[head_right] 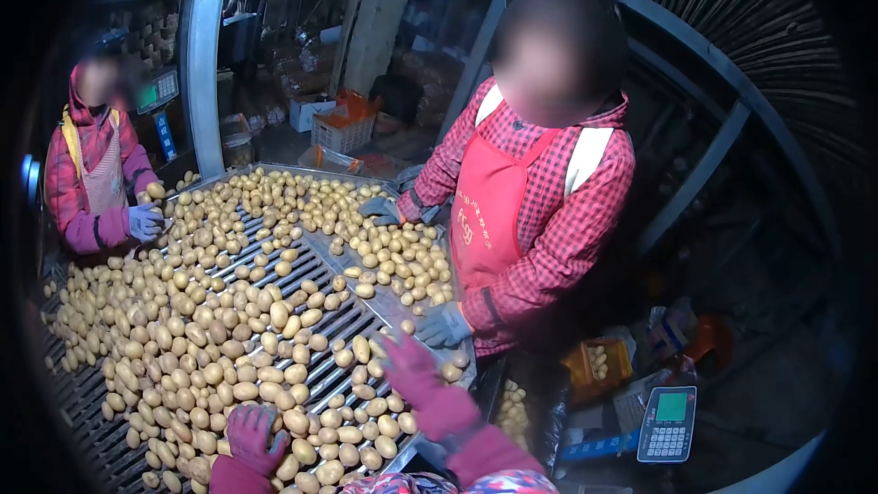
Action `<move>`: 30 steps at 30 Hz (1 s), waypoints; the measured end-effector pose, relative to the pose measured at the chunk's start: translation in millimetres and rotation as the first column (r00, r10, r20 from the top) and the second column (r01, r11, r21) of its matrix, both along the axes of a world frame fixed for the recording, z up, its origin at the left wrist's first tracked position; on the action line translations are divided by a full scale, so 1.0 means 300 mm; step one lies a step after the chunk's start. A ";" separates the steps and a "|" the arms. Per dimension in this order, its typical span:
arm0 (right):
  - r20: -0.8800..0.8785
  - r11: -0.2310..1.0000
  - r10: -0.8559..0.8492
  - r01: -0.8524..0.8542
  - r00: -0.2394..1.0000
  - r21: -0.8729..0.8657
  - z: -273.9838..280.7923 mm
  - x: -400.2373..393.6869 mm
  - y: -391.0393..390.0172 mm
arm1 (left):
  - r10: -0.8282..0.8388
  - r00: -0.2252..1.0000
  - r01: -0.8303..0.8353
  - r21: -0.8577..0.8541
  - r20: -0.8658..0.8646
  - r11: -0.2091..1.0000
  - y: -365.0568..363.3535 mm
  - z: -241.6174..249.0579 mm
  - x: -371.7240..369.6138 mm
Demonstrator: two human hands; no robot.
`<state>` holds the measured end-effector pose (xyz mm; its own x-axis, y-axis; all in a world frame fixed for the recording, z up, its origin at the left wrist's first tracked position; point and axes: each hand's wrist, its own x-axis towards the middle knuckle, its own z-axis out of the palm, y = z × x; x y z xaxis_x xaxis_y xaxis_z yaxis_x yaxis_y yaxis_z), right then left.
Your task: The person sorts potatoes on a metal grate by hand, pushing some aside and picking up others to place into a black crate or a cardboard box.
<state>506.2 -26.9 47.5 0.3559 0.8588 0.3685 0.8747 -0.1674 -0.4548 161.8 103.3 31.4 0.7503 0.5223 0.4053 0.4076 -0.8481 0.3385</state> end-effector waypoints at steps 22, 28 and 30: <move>0.349 0.993 -0.041 0.078 0.936 -0.091 0.112 -0.127 0.058 | -0.013 0.999 0.014 -0.032 0.046 0.999 0.003 -0.033 -0.012; 0.172 0.936 0.283 -0.233 0.944 -0.263 0.057 -0.335 0.440 | -0.033 0.998 0.036 -0.075 0.048 0.996 0.006 -0.025 -0.015; 0.319 0.911 0.386 -0.303 0.866 -0.280 0.044 -0.382 0.522 | -0.025 0.998 0.025 -0.006 0.065 1.000 0.015 -0.049 -0.001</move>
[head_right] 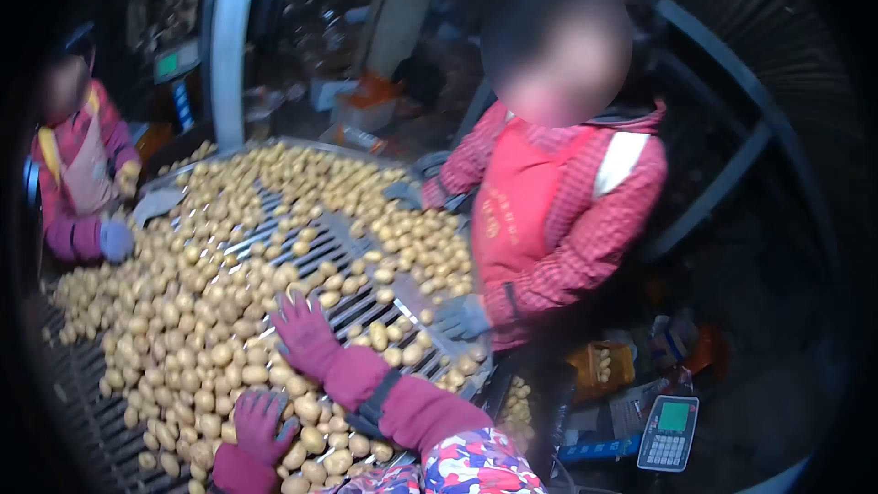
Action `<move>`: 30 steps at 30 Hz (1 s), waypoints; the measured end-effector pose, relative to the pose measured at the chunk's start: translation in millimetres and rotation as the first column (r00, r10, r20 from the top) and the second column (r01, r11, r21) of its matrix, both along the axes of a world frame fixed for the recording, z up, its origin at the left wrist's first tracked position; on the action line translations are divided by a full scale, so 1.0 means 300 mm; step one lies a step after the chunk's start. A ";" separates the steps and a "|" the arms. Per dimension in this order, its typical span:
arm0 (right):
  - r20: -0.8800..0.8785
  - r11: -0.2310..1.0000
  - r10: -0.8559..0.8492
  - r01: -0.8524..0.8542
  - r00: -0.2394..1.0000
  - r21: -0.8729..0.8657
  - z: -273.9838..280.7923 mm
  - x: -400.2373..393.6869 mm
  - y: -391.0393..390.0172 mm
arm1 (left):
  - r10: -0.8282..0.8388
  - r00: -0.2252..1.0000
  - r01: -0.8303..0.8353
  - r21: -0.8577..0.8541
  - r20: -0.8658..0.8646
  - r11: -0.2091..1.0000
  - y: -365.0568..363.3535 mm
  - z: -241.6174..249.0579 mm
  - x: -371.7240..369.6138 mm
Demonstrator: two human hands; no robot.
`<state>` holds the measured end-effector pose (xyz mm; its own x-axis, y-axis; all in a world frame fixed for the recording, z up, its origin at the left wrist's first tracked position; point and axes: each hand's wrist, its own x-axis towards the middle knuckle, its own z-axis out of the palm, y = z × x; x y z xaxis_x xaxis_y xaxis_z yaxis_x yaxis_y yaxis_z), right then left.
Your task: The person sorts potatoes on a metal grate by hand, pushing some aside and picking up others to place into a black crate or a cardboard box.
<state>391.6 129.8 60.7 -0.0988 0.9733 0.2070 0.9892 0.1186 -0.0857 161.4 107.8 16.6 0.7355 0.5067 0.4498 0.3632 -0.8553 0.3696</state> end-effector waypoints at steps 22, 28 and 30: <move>0.173 0.962 -0.144 0.179 0.974 -0.208 -0.125 0.296 -0.318 | 0.227 0.960 -0.241 -0.076 -0.163 0.967 -0.008 0.059 0.020; -0.103 0.951 -0.233 0.205 0.967 -0.230 -0.080 0.149 -0.720 | 0.168 0.944 -0.197 -0.080 -0.283 0.977 0.023 0.097 0.101; -0.095 0.958 -0.240 0.220 0.966 -0.187 -0.087 0.140 -0.724 | 0.057 0.925 -0.087 -0.063 -0.377 0.994 0.056 0.118 0.181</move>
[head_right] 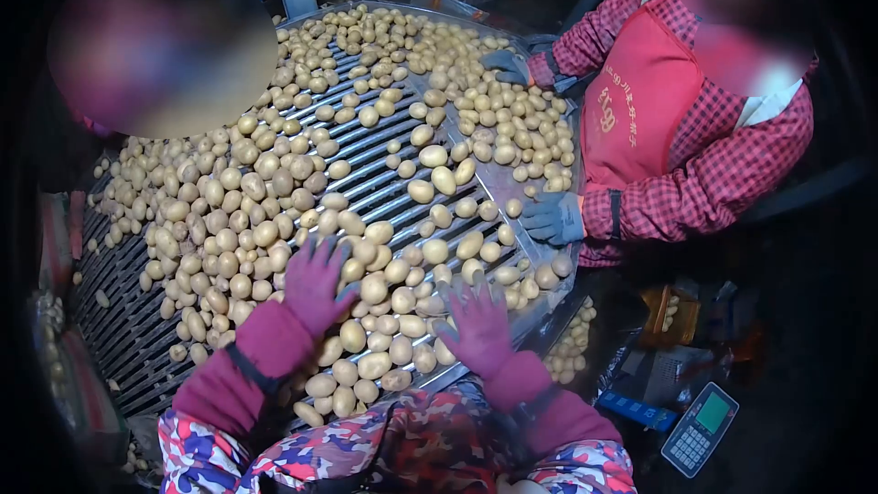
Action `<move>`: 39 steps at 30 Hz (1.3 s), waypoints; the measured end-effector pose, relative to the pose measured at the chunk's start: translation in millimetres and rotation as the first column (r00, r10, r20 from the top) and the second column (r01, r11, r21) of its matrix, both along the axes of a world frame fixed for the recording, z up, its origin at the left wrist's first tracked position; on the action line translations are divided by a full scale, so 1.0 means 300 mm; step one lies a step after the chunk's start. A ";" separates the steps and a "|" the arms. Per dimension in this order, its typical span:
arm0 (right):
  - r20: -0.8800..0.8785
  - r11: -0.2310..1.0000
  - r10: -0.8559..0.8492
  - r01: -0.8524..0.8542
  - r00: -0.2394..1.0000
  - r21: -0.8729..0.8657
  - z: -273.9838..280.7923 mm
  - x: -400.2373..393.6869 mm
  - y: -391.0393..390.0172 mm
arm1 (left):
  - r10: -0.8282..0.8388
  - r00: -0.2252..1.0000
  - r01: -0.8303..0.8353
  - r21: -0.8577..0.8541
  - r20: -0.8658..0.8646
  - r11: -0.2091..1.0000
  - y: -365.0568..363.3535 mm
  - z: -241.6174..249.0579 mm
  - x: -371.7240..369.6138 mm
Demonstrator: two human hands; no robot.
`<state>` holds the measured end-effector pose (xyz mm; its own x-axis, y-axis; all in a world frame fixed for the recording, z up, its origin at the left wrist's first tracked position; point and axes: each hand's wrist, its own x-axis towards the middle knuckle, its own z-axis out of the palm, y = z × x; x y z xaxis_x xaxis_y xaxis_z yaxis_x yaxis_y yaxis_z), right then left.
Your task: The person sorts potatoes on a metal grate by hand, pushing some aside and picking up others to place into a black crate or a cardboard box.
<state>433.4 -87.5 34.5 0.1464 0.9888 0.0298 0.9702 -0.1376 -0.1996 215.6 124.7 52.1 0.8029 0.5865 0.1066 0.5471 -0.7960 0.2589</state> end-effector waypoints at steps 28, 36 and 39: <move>-0.046 0.999 -0.050 0.050 0.998 -0.011 0.040 0.006 0.015 | 0.351 0.934 -0.357 0.188 0.069 0.915 0.143 -0.201 -0.595; 0.021 0.996 -0.017 0.015 1.000 0.083 0.030 0.009 0.005 | 0.218 0.959 -0.167 0.261 -0.182 0.951 0.145 -0.012 -0.144; -0.016 0.998 -0.030 0.031 0.999 0.048 0.005 0.019 -0.003 | 0.134 0.986 -0.139 -0.040 -0.098 0.990 0.097 -0.072 -0.049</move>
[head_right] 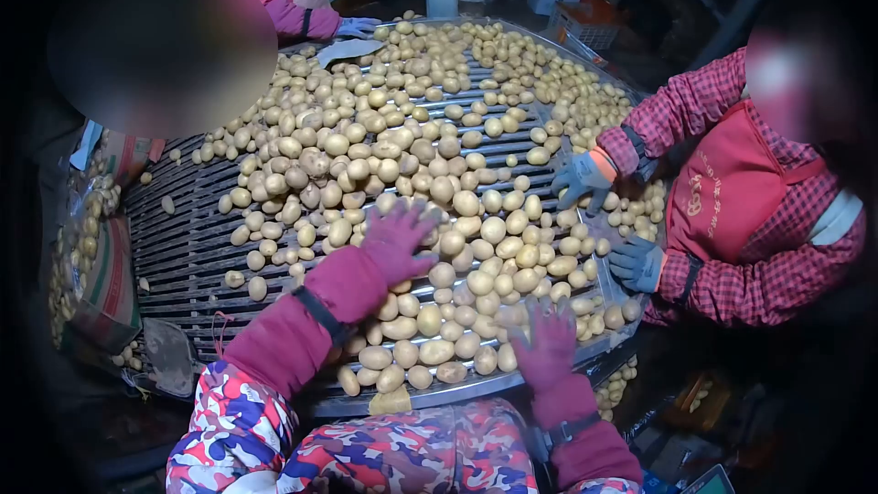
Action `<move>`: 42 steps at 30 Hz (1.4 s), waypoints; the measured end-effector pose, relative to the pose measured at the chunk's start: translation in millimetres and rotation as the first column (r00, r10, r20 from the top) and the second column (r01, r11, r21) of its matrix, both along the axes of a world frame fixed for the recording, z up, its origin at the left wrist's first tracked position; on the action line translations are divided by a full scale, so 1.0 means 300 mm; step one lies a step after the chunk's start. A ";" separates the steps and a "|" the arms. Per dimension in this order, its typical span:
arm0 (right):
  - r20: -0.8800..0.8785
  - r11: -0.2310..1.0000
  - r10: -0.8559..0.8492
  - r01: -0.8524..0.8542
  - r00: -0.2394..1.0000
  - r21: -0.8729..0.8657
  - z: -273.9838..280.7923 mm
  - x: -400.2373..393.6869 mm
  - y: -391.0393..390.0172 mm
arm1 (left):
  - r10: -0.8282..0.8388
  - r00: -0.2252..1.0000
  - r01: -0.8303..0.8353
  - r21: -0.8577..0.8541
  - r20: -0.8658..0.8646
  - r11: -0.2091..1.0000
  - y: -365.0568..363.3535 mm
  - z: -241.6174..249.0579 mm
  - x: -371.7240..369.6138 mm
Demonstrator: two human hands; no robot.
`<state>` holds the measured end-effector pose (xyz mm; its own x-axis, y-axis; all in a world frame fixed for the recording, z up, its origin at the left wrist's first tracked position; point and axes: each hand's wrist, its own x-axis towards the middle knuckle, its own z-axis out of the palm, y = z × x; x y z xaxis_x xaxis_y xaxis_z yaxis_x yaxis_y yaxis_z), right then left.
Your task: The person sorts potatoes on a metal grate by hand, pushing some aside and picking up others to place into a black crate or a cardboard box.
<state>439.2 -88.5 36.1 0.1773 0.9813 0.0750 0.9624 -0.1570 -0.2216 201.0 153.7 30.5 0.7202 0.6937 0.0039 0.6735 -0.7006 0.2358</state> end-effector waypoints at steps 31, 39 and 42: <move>-0.095 0.996 -0.071 0.065 0.993 -0.057 0.062 -0.007 0.016 | 0.054 0.997 -0.046 -0.146 0.051 0.988 0.408 0.018 0.171; -0.062 0.998 -0.030 0.034 0.998 0.054 0.034 -0.003 0.008 | 0.128 0.928 -0.028 -0.279 0.349 0.960 0.129 0.107 -0.172; -0.014 0.997 -0.041 0.042 0.999 0.061 0.017 -0.005 0.006 | 0.398 0.772 -0.287 -0.287 0.495 0.914 0.022 0.137 -0.391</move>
<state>437.8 -86.6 41.2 0.2193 0.9666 0.1326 0.9525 -0.1827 -0.2438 83.7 160.5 71.5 0.3546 0.9211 0.1610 0.5877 -0.3535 0.7277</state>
